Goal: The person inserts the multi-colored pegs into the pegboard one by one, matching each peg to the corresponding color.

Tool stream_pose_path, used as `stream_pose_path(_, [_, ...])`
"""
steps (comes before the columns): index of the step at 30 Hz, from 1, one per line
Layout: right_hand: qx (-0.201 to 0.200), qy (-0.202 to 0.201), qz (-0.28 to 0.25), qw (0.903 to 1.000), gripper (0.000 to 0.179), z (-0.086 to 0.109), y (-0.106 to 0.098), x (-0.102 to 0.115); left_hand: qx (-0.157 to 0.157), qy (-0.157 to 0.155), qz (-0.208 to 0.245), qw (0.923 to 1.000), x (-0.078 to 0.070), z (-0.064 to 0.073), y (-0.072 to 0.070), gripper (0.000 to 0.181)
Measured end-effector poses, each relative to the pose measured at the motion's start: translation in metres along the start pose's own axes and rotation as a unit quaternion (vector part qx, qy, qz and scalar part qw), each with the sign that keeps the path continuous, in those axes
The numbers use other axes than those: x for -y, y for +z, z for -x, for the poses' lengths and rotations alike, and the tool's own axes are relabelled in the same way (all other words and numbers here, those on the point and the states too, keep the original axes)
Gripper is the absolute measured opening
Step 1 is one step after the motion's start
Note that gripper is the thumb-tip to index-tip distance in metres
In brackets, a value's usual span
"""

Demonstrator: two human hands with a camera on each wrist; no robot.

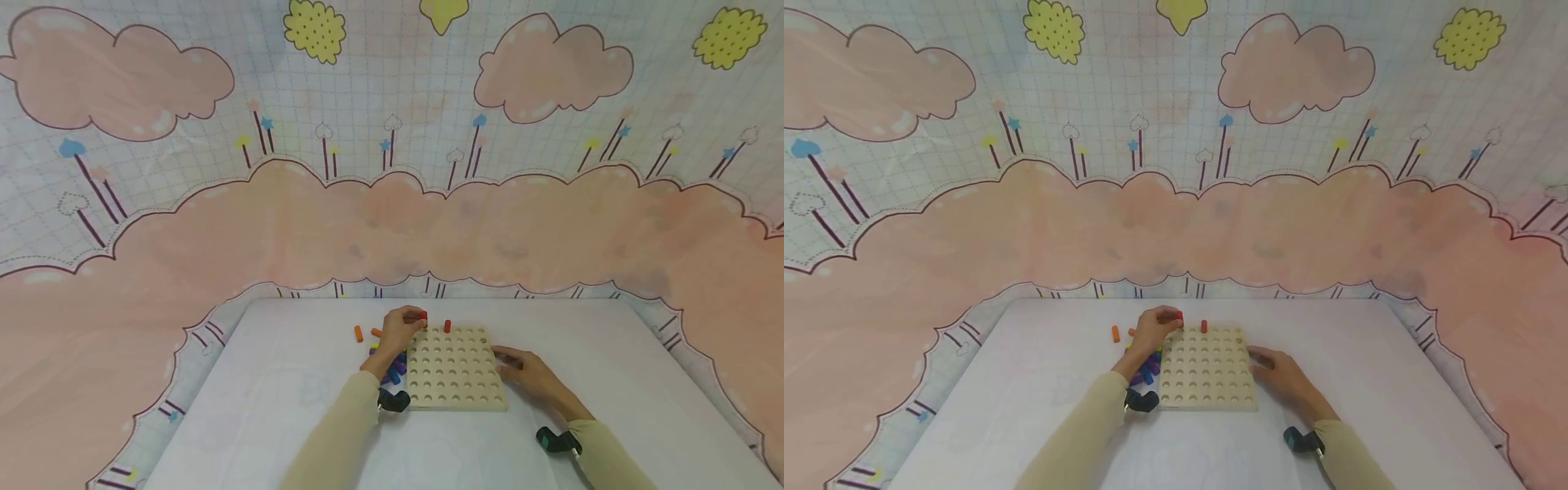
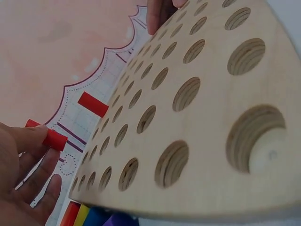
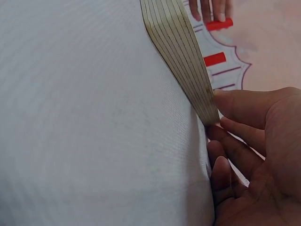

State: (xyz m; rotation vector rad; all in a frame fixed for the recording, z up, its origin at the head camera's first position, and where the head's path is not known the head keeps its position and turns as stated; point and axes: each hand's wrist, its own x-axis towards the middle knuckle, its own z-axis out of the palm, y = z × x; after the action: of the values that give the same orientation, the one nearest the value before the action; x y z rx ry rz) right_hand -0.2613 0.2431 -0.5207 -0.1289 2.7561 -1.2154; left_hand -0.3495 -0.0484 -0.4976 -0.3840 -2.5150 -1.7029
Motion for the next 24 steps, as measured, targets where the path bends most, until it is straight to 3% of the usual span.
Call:
stream_pose_path(10, [-0.002, -0.003, 0.005, 1.0000, 0.048, -0.002, -0.002, 0.000, 0.012, -0.024, -0.035, 0.9990, 0.001, -0.006, 0.019, 0.018])
stream_pose_path(24, [-0.003, 0.002, 0.003, 1.0000, 0.049, -0.001, -0.002, 0.001, -0.001, -0.011, -0.071, 0.9974, 0.001, -0.006, 0.029, 0.017])
